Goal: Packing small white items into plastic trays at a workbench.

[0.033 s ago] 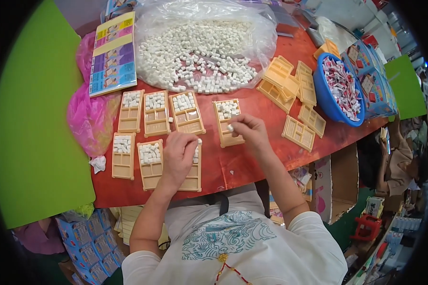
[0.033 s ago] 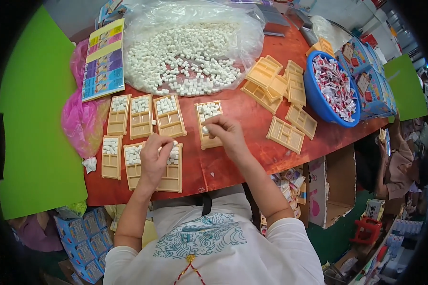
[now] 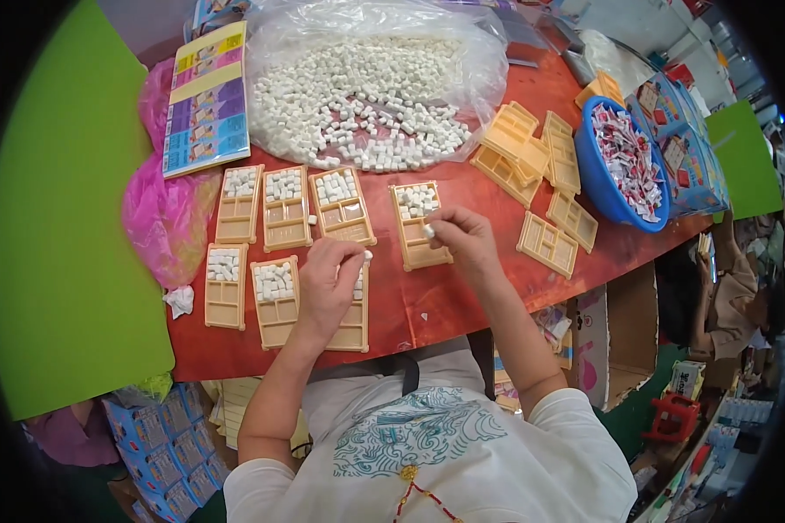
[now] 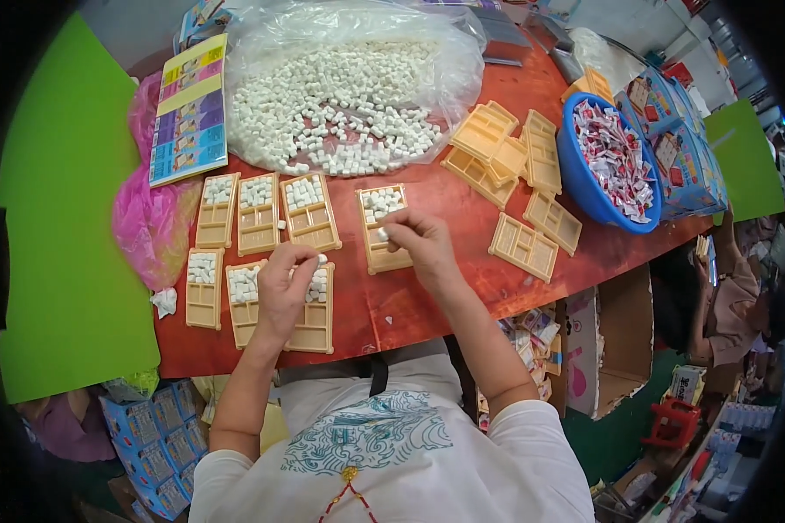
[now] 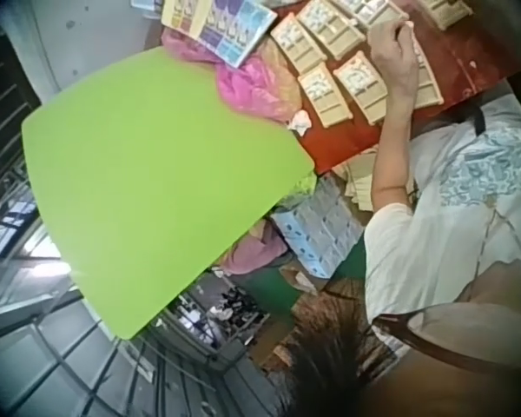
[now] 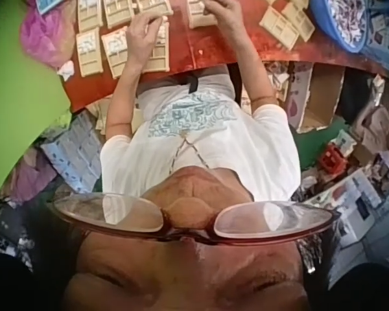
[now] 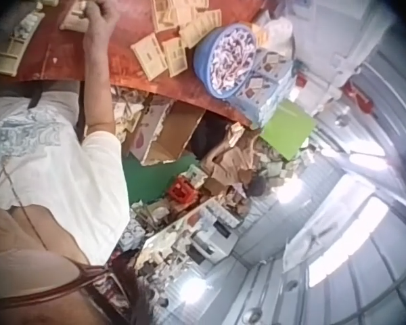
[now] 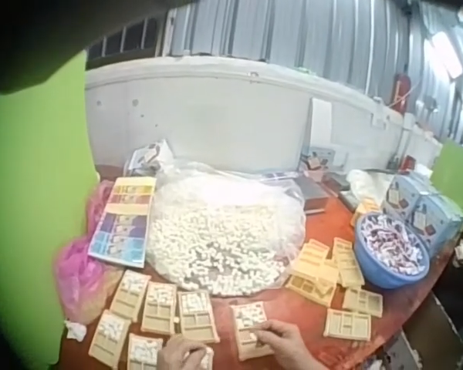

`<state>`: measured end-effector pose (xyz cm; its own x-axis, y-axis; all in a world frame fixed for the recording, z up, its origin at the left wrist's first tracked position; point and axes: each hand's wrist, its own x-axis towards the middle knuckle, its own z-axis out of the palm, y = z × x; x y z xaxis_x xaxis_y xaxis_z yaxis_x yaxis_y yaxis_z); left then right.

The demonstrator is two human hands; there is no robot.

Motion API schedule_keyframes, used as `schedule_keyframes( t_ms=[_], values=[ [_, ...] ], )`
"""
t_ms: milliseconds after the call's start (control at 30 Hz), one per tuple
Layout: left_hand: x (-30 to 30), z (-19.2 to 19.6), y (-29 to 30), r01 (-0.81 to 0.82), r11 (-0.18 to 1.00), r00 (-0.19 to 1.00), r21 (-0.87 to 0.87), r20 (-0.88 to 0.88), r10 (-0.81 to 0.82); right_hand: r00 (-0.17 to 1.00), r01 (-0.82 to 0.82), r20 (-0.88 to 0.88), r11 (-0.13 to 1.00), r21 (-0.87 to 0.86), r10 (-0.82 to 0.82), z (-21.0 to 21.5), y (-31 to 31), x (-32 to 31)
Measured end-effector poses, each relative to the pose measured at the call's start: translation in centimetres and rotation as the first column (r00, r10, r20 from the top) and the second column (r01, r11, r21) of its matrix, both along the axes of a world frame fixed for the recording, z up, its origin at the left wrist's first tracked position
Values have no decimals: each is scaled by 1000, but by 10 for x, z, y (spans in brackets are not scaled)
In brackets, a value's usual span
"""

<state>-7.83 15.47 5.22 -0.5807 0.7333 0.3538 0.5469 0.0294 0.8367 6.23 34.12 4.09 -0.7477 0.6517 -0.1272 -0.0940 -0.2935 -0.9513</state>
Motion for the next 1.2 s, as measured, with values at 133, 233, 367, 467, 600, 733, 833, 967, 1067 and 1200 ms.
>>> schedule_keyframes(
  t_ms=[133, 233, 367, 467, 600, 733, 833, 967, 1067, 1200],
  values=[
    [-3, 15, 30, 33, 998, 882, 47, 468, -51, 989, 55, -118, 971, -233, -85, -2, 25, 6],
    [-27, 12, 69, 78, 996, 844, 51, 528, -93, 991, 71, -102, 989, -126, -84, 9, 53, -21],
    [-73, 11, 150, -2, 973, 889, 230, 447, -104, 997, 76, -54, 933, 353, -60, 24, 83, -79],
    [-122, -21, 178, -178, 961, 984, 213, 48, 172, 966, -10, 163, 600, 800, -201, 24, 99, -87],
    [-97, 6, 149, -185, 974, 967, 130, 202, 157, 816, -152, 90, -61, 986, -571, 13, 140, -19],
    [-83, -12, 100, -105, 992, 937, 72, 341, 74, 754, -382, 103, -305, 873, -648, -29, 159, 2],
    [-57, -20, 69, -120, 984, 987, 130, 124, 104, 789, -327, 10, -406, 853, -614, -9, 172, 17],
    [-41, 5, 30, -127, 990, 897, 60, 434, 88, 790, -135, -147, -402, 906, -596, 39, 145, 25],
    [-53, 14, 16, 84, 996, 996, 42, 1, -84, 921, 6, -94, -227, 974, -378, 74, 97, 11],
    [-62, 68, 34, 420, 907, 899, -25, -123, -420, 956, -149, 64, 286, 947, 286, 112, 52, 4]
  ],
)
